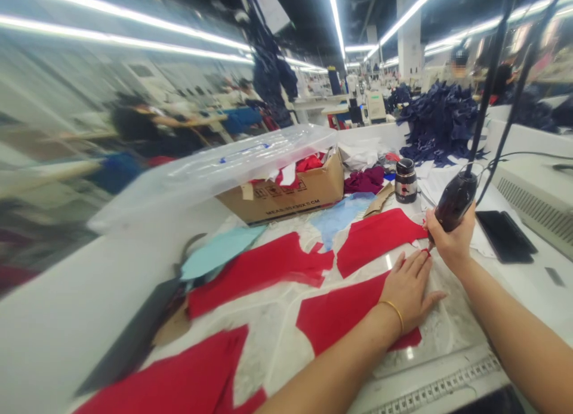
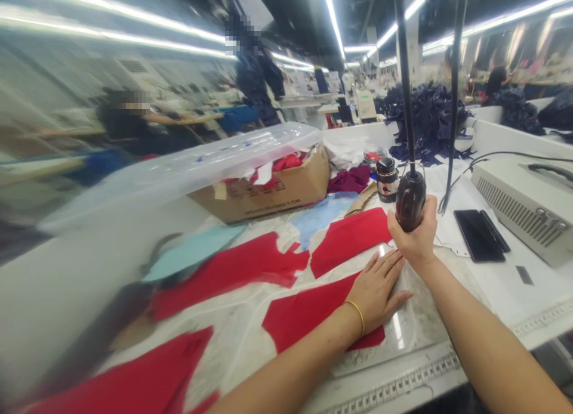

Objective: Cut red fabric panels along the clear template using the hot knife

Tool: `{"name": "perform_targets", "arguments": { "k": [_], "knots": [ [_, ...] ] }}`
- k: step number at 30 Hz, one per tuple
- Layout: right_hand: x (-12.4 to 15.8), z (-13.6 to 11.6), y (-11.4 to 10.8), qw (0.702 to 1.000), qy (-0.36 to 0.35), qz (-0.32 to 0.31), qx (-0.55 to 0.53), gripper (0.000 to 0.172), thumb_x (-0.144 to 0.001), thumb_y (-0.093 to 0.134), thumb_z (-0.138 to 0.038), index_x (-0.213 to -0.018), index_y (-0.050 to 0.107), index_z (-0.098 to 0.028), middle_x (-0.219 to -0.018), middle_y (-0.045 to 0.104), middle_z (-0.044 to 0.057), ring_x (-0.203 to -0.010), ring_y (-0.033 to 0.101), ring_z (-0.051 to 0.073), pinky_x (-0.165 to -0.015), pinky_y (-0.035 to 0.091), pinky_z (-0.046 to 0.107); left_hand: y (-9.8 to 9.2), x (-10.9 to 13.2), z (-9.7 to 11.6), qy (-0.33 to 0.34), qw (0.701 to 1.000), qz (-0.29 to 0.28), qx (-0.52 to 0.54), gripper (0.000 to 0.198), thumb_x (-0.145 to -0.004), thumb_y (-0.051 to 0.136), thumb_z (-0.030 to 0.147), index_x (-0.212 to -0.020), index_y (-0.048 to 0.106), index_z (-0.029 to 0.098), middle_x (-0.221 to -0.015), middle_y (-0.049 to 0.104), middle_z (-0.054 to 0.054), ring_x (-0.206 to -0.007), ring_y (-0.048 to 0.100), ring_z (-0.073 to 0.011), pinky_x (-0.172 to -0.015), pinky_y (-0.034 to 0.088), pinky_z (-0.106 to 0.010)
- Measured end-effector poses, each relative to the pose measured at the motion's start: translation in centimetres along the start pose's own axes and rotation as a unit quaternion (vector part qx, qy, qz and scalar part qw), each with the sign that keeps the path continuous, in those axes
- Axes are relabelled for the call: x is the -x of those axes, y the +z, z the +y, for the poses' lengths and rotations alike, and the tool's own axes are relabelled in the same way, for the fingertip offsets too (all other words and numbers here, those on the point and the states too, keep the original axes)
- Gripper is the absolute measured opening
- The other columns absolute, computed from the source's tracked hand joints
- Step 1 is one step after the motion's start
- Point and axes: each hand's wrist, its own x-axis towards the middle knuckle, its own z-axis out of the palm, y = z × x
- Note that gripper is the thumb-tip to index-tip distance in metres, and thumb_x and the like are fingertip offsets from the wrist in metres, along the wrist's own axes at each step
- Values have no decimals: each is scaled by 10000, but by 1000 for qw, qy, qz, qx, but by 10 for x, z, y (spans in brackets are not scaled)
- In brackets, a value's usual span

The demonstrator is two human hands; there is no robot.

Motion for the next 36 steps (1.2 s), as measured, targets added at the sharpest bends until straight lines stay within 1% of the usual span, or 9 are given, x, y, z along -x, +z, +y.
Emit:
{"name": "perform_targets", "arguments": {
  "k": [5, 12, 17, 25, 32, 36],
  "knots": [
    [-1, 0, -2, 1000, 0, 2, -8, 458, -742, 771, -471, -950, 413, -275, -713, 522, -53, -594, 531, 162, -570, 471, 322, 1, 1, -1, 1, 1000, 3, -4, 730, -1038, 411, 661, -1534, 472, 128, -1591, 486, -175, -1521, 390, -315, -1273, 279, -530],
    [-2, 0, -3, 1000, -9, 4, -11, 456, -737, 772, -449, -958, 413, -274, -707, 555, -51, -597, 550, 170, -582, 483, 334, 1, 1, -1, 6, 1000, 4, 0, 700, -1041, 417, 648, -1535, 477, 157, -1595, 482, -165, -1515, 399, -319, -1266, 290, -552],
    [-1, 0, -3, 1000, -2, 1, -10, 465, -736, 779, -451, -955, 408, -276, -710, 526, -54, -594, 544, 166, -565, 482, 326, 0, 1, 0, 1, 1000, 2, -1, 709, -1036, 437, 646, -1528, 483, 137, -1590, 487, -174, -1519, 395, -314, -1275, 275, -539],
    [0, 3, -2, 1000, -4, -4, -6, 460, -756, 768, -483, -958, 409, -279, -712, 529, -50, -584, 549, 168, -552, 484, 327, 2, 1, 0, 4, 1000, 7, -1, 686, -1040, 434, 638, -1534, 478, 164, -1596, 481, -165, -1517, 396, -317, -1270, 276, -550],
    [1, 1, 0, 1000, 9, -10, 9, 440, -750, 756, -489, -900, 400, -277, -663, 521, -68, -562, 520, 154, -549, 461, 317, 1, 0, 1, -3, 1000, 0, 1, 695, -1038, 426, 641, -1529, 475, 151, -1592, 485, -167, -1519, 390, -315, -1271, 271, -541],
    [2, 2, 1, 1000, 12, 4, 9, 455, -738, 765, -490, -906, 400, -276, -663, 514, -73, -559, 527, 156, -548, 464, 315, -1, 0, 2, -6, 1000, -6, 4, 693, -1039, 438, 628, -1533, 467, 144, -1600, 474, -169, -1524, 383, -315, -1274, 265, -543]
  ]
}}
